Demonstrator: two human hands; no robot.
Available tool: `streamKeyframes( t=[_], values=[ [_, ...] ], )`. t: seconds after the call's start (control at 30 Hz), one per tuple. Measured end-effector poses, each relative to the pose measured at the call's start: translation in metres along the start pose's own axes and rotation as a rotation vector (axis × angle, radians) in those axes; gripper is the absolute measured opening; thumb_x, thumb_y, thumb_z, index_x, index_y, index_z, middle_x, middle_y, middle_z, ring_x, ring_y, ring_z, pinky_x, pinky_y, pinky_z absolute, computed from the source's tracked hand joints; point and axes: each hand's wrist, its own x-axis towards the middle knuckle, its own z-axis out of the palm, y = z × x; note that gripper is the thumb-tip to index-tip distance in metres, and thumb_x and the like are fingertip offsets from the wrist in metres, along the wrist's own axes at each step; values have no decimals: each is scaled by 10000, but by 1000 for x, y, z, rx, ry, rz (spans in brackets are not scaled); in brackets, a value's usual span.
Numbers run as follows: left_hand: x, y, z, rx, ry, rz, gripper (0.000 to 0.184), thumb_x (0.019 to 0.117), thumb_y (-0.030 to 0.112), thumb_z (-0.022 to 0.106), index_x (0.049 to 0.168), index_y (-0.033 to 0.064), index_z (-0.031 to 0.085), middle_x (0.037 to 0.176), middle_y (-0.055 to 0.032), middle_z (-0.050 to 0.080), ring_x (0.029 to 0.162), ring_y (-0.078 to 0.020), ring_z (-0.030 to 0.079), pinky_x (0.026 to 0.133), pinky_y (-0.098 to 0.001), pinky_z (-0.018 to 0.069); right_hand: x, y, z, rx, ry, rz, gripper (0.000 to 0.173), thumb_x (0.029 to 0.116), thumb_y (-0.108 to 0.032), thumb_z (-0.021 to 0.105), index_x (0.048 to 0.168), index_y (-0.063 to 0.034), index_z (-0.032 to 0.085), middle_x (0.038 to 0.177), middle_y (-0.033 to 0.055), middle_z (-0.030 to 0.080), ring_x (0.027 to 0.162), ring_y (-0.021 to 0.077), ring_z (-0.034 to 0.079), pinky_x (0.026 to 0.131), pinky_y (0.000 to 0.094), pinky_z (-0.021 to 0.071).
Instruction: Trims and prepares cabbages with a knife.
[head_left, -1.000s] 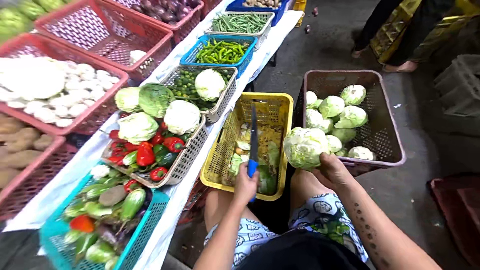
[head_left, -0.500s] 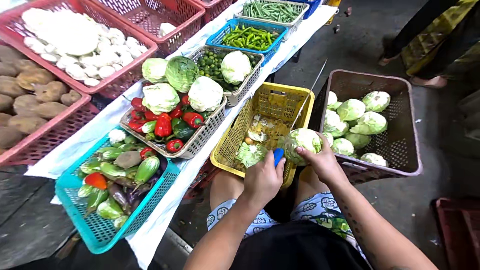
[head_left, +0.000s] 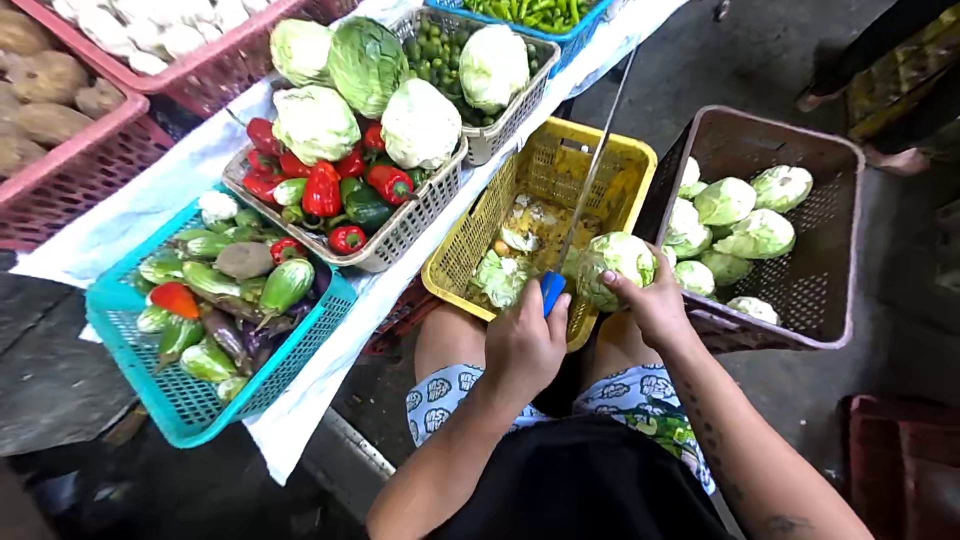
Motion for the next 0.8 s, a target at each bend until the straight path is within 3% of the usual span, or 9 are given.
streamKeyframes(
  t=[0.07, 0.13, 0.23, 0.3, 0.4, 0.47, 0.57, 0.7, 0.8],
  values=[
    [3, 8, -5, -96, 265, 196, 390, 1045, 305, 549, 1291, 6, 597, 762, -44, 664, 620, -150, 637, 557, -358, 560, -1, -3, 5, 20, -24, 7, 1025, 707, -491, 867, 1544, -213, 344, 1293, 129, 623, 1046, 233, 691, 817, 448, 617],
    [-2, -3, 12, -75, 277, 201, 420, 1039, 289, 555, 1341, -3, 568, 780, -68, 685, 628, -179, 658, 562, -384, 572, -5, -5, 7, 16, -38, 25, 1027, 711, -514, 859, 1551, -229, 342, 1299, 126, 625, 1053, 237, 691, 817, 452, 619],
    [-4, -32, 40, 148, -309, -163, 463, 1085, 417, 441, 1373, 75, 557, 981, -145, 732, 908, -316, 734, 796, -527, 585, -6, -6, 9, -37, -35, -16, 1002, 707, -482, 877, 1535, -211, 383, 1322, 140, 614, 1100, 241, 678, 862, 461, 611],
    [1, -33, 39, 178, -478, -270, 479, 1093, 445, 399, 1357, 78, 558, 1047, -154, 720, 993, -328, 719, 851, -536, 568, -7, 1, 10, -90, -59, 10, 996, 735, -478, 869, 1553, -213, 366, 1375, 157, 576, 1158, 241, 644, 927, 466, 577],
    [2, -7, 11, 135, -304, -204, 434, 1087, 413, 456, 1274, 51, 602, 931, -150, 719, 891, -324, 726, 784, -533, 578, -13, 11, 11, -42, -58, 56, 957, 758, -441, 865, 1542, -203, 371, 1316, 137, 621, 1070, 227, 688, 861, 441, 611],
    [2, 6, -8, 67, -21, -44, 372, 1064, 369, 516, 1230, 50, 612, 778, -87, 680, 694, -256, 694, 619, -462, 574, -13, 11, 12, -27, -61, 39, 969, 750, -462, 869, 1545, -222, 370, 1315, 124, 621, 1053, 214, 695, 841, 425, 620],
    [0, 7, -9, -73, 248, 144, 380, 1042, 304, 561, 1308, 35, 585, 771, -41, 667, 620, -159, 645, 543, -371, 561, -11, 7, 12, 13, -59, 7, 985, 746, -479, 864, 1548, -209, 360, 1311, 118, 622, 1050, 207, 694, 834, 416, 621],
    [-2, -34, 37, 144, -413, -254, 478, 1087, 431, 423, 1394, 80, 531, 1054, -160, 725, 990, -333, 724, 856, -549, 575, -8, -5, 7, -35, -22, -38, 986, 714, -502, 877, 1532, -228, 400, 1342, 127, 605, 1126, 221, 666, 897, 450, 602],
    [8, -39, 26, 99, -484, -337, 482, 1095, 430, 415, 1383, 64, 538, 1108, -175, 706, 1052, -335, 702, 904, -551, 556, 1, -1, 5, -60, -38, -53, 1008, 714, -499, 864, 1542, -191, 380, 1383, 149, 574, 1181, 226, 635, 933, 452, 582]
  ],
)
